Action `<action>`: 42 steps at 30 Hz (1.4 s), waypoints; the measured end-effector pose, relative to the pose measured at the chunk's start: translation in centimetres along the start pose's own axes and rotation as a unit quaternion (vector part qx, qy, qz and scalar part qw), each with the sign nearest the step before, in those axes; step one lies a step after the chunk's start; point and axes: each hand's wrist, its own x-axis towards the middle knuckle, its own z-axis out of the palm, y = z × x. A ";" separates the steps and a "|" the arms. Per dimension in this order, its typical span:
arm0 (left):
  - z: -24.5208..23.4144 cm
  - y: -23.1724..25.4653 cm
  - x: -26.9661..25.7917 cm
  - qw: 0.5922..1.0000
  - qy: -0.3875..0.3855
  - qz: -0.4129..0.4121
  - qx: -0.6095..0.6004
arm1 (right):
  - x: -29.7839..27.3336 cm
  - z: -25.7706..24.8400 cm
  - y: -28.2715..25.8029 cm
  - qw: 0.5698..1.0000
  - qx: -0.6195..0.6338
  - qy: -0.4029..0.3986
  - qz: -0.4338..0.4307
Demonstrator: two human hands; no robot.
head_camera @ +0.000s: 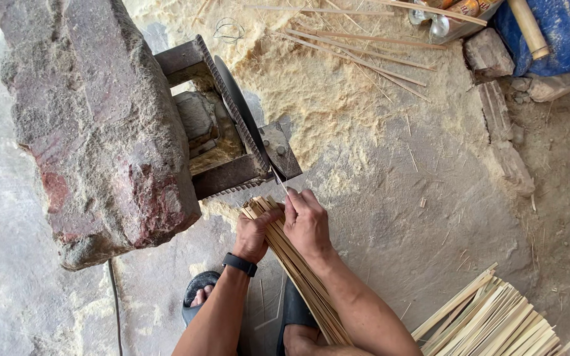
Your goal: The person uses a bench-mounted circular saw to cut thin bamboo strips to uniform lengths. They feed bundles of strips into the blade, collect the cut pieces, and stack them on the floor.
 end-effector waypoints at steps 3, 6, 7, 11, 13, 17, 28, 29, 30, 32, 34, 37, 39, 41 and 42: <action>-0.1 -0.1 0.2 1.000 -0.017 0.009 0.000 | -0.4 -0.4 0.3 1.000 -0.008 -0.008 -0.004; 0.0 0.1 0.2 1.000 -0.020 -0.010 0.008 | -2.1 -3.2 0.9 0.991 0.005 -0.113 0.071; -0.1 0.3 0.2 1.000 -0.012 -0.012 0.008 | -3.1 -4.4 1.1 0.990 -0.005 -0.112 0.086; 0.3 0.5 0.2 1.000 -0.001 -0.026 0.005 | -5.7 -6.7 2.3 0.988 -0.150 -0.003 -0.044; 0.7 0.3 0.1 1.000 -0.015 -0.026 0.007 | -6.8 -6.3 2.6 0.988 -0.124 0.013 -0.090; 1.1 0.6 0.1 0.999 -0.036 0.002 0.001 | -6.6 -4.7 2.8 0.999 0.021 -0.044 -0.014; -0.1 0.5 0.4 0.999 -0.010 -0.024 0.032 | -0.5 -0.5 0.8 0.999 -0.030 -0.025 -0.018; 0.0 0.6 0.4 0.999 -0.007 -0.028 0.030 | 0.0 -0.2 0.7 0.999 -0.028 -0.016 -0.025; 0.0 0.7 0.3 0.999 -0.004 -0.033 0.029 | 0.4 -0.1 0.6 0.999 -0.027 -0.006 -0.031; 0.3 0.8 0.3 1.000 -0.010 -0.012 0.024 | 0.9 0.4 0.5 0.999 -0.030 -0.020 -0.027; 0.6 0.9 0.2 1.000 -0.006 -0.004 0.019 | 1.1 0.5 0.6 0.998 -0.038 -0.025 -0.036; 1.1 0.8 0.0 0.999 0.013 -0.014 0.027 | 0.2 -1.7 1.2 0.997 -0.042 -0.061 -0.033; 1.0 1.3 -0.2 0.997 0.027 -0.022 0.062 | -1.1 -3.9 1.4 0.990 -0.021 -0.139 0.015; 1.0 1.7 -0.2 0.998 0.021 -0.009 0.065 | -2.6 -6.2 1.5 0.991 -0.111 -0.018 -0.078; 1.1 1.6 -0.3 0.998 0.018 -0.005 0.064 | -3.5 -7.1 1.6 0.979 -0.156 0.041 -0.123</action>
